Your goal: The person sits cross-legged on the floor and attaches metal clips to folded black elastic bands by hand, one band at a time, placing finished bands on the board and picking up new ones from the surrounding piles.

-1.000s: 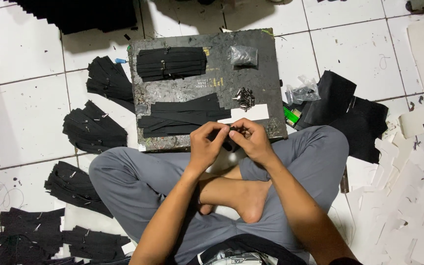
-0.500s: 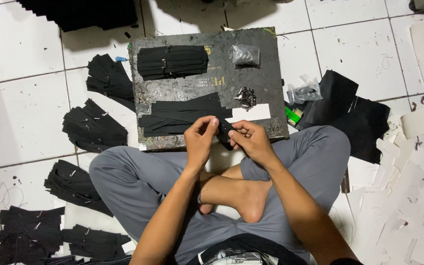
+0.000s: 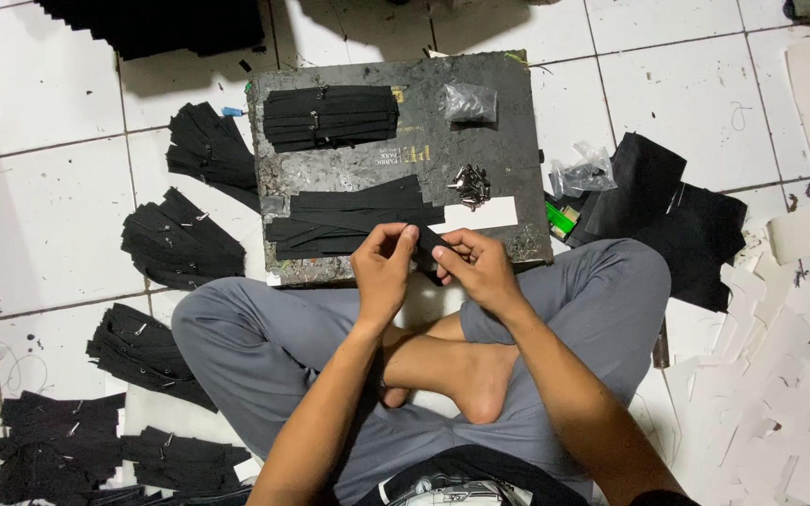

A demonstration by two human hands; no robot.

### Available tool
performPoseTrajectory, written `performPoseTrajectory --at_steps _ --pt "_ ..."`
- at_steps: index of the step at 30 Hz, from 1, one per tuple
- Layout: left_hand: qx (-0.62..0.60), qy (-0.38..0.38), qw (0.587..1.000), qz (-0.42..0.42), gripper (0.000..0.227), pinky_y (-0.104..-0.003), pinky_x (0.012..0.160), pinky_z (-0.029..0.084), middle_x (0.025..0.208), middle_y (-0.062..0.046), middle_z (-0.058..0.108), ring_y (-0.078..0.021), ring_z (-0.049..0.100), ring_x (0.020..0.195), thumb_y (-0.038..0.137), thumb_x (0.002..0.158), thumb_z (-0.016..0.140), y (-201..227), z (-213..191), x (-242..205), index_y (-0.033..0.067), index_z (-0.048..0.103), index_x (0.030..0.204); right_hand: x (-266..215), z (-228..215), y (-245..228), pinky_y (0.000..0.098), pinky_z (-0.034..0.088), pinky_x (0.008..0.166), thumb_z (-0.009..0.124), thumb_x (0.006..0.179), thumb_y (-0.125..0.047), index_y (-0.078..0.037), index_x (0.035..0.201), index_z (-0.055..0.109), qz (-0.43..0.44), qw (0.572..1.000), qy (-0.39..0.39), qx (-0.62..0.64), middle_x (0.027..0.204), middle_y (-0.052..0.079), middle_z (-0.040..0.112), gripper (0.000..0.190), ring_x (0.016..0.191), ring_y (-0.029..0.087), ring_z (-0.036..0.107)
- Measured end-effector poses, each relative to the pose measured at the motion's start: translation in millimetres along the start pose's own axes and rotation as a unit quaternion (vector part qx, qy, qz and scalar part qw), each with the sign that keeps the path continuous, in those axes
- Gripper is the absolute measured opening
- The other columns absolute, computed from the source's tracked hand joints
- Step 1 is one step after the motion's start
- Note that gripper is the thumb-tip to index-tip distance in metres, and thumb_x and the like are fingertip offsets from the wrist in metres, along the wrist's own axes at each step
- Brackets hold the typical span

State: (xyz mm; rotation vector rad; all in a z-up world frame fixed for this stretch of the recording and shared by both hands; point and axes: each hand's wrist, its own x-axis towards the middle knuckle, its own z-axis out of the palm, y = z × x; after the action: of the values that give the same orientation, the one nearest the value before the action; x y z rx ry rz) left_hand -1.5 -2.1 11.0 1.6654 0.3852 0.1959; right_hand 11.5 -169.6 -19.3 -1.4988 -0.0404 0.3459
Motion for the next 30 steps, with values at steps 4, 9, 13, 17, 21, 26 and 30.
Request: performPoseTrajectory --at_steps 4,9,13,17,21,26,30 --pt "-0.037 0.017 0.999 -0.025 0.01 -0.03 0.063 0.054 0.068 -0.008 0.072 -0.0128 0.063 0.068 0.015 0.094 0.076 -17 3 7 0.0056 0.078 0.096 0 -2 -5 0.0316 0.058 0.059 0.066 0.096 -0.012 0.004 0.114 0.07 0.004 1.0 -0.018 0.018 0.069 0.02 0.071 0.025 0.059 0.021 0.07" --pt "-0.092 -0.015 0.994 -0.055 0.013 -0.03 0.066 0.054 0.072 -0.007 0.071 -0.014 0.066 0.07 0.018 0.096 0.074 -15 1 5 0.0055 0.077 0.097 0 -2 -2 0.0302 0.058 0.06 0.064 0.095 -0.005 0.005 0.119 0.066 0.001 1.0 -0.006 0.026 0.07 0.019 0.071 0.026 0.059 0.02 0.07" --pt "-0.073 -0.035 0.995 -0.05 0.012 -0.026 0.063 0.051 0.069 -0.004 0.068 -0.0101 0.06 0.069 0.017 0.093 0.079 -22 4 -1 0.008 0.076 0.087 -1 1 -10 0.0295 0.058 0.059 0.064 0.095 -0.004 0.004 0.12 0.065 -0.004 1.0 -0.011 0.027 0.07 0.018 0.071 0.026 0.059 0.02 0.071" --pt "-0.049 -0.045 0.998 -0.011 0.016 -0.028 0.064 0.051 0.072 -0.004 0.07 -0.0095 0.061 0.072 0.016 0.091 0.081 -16 5 -3 0.0076 0.074 0.079 -1 2 -7 0.0278 0.056 0.057 0.068 0.098 -0.012 0.005 0.11 0.07 -0.009 1.0 -0.009 0.006 0.067 0.018 0.071 0.021 0.055 0.019 0.07" --pt "-0.016 -0.033 0.999 -0.03 0.021 -0.026 0.054 0.043 0.057 -0.003 0.063 -0.0079 0.052 0.061 0.016 0.093 0.077 -13 4 -5 0.0083 0.072 0.075 -1 3 -7 0.0271 0.055 0.054 0.069 0.097 -0.012 0.004 0.102 0.071 -0.011 1.0 -0.012 -0.013 0.064 0.018 0.07 0.017 0.052 0.019 0.069" --pt "-0.018 -0.033 0.999 -0.027 0.02 -0.024 0.053 0.043 0.056 -0.001 0.063 -0.0068 0.052 0.059 0.018 0.092 0.08 -12 4 -4 0.0094 0.072 0.075 -2 6 -9 0.0271 0.056 0.055 0.068 0.097 -0.014 0.004 0.104 0.071 -0.008 1.0 -0.003 -0.01 0.064 0.018 0.07 0.019 0.053 0.019 0.069" --pt "-0.007 -0.044 0.999 -0.029 0.022 -0.024 0.051 0.042 0.053 -0.003 0.063 -0.0075 0.053 0.055 0.017 0.091 0.081 -15 7 -6 0.0097 0.071 0.073 -2 4 1 0.0262 0.055 0.056 0.068 0.099 -0.016 0.004 0.104 0.071 -0.009 1.0 0.007 -0.014 0.064 0.017 0.071 0.02 0.054 0.018 0.07"
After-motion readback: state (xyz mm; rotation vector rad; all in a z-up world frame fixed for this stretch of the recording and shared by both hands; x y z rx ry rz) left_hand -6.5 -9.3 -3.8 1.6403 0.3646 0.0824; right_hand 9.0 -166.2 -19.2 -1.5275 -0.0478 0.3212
